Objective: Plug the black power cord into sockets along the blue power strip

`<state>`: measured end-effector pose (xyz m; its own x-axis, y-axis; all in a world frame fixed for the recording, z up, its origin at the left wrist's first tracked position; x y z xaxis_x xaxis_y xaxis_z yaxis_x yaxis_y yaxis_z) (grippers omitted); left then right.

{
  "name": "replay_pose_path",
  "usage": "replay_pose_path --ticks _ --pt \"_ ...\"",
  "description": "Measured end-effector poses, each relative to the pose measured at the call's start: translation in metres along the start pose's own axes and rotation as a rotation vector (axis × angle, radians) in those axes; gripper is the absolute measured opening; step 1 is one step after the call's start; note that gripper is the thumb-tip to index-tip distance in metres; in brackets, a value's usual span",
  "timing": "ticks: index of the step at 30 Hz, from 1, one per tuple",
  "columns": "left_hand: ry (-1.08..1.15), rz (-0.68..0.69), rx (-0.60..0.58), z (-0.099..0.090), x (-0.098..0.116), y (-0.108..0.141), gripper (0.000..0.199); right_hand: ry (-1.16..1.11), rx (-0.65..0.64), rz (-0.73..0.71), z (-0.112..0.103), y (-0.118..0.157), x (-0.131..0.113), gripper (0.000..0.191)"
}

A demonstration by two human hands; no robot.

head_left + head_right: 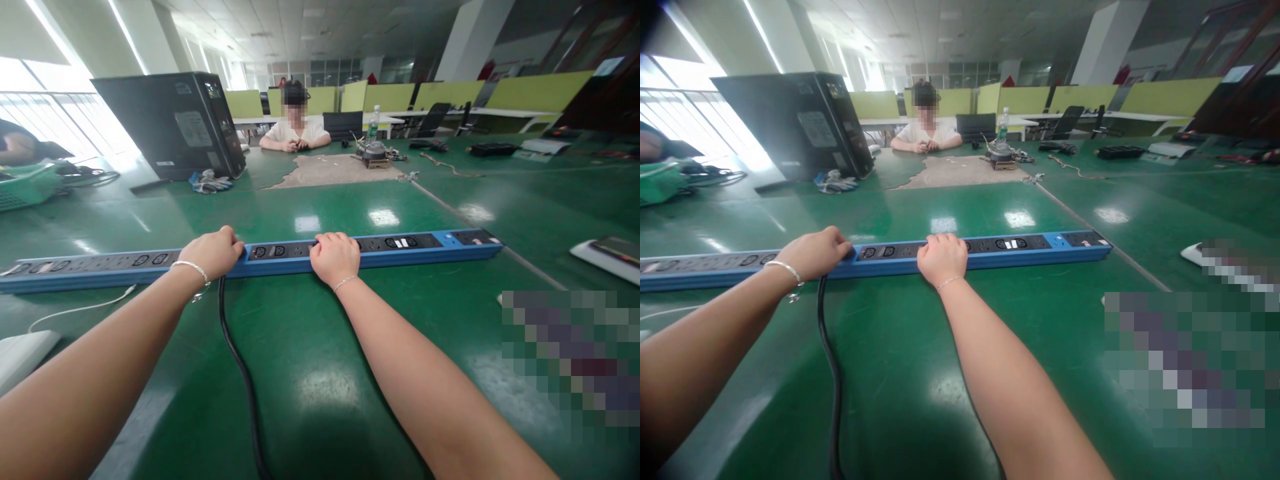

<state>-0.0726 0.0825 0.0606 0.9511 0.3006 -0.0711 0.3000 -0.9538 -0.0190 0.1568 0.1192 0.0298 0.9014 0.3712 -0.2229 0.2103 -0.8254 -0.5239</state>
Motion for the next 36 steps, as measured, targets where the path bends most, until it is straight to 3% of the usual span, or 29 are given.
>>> replay_pose_path --ticks 18,21,25,28,31,36 --pt "0.158 -0.075 0.036 -0.001 -0.003 0.011 0.041 -0.003 0.006 0.007 0.001 0.000 0.001 0.034" --pt "0.203 -0.141 0.078 -0.023 -0.009 0.019 0.044 0.004 0.006 0.004 0.001 -0.001 0.001 0.034" --pt "0.243 -0.207 0.327 -0.090 -0.025 0.029 0.046 0.006 -0.003 0.001 0.001 -0.001 0.000 0.034" --pt "0.186 -0.176 0.269 -0.106 -0.042 0.024 0.045 -0.002 -0.003 0.015 0.000 -0.001 0.001 0.034" --pt "0.189 -0.195 0.144 -0.089 -0.073 0.016 0.042 -0.014 0.007 0.011 -0.001 -0.001 0.000 0.033" --pt "0.093 -0.255 0.004 -0.045 -0.119 0.007 0.037 -0.023 0.021 0.005 -0.001 -0.001 0.000 0.033"
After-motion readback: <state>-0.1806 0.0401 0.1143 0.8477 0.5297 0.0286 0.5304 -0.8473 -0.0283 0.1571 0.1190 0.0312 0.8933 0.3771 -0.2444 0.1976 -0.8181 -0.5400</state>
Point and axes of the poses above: each hand's wrist, its own y-axis away from the middle knuckle, its own z-axis out of the palm, x = y × z, the point moved 8 cm from there along -y, towards the middle knuckle, and after that the axes turned 1 degree about -z, right-handed, at the moved point
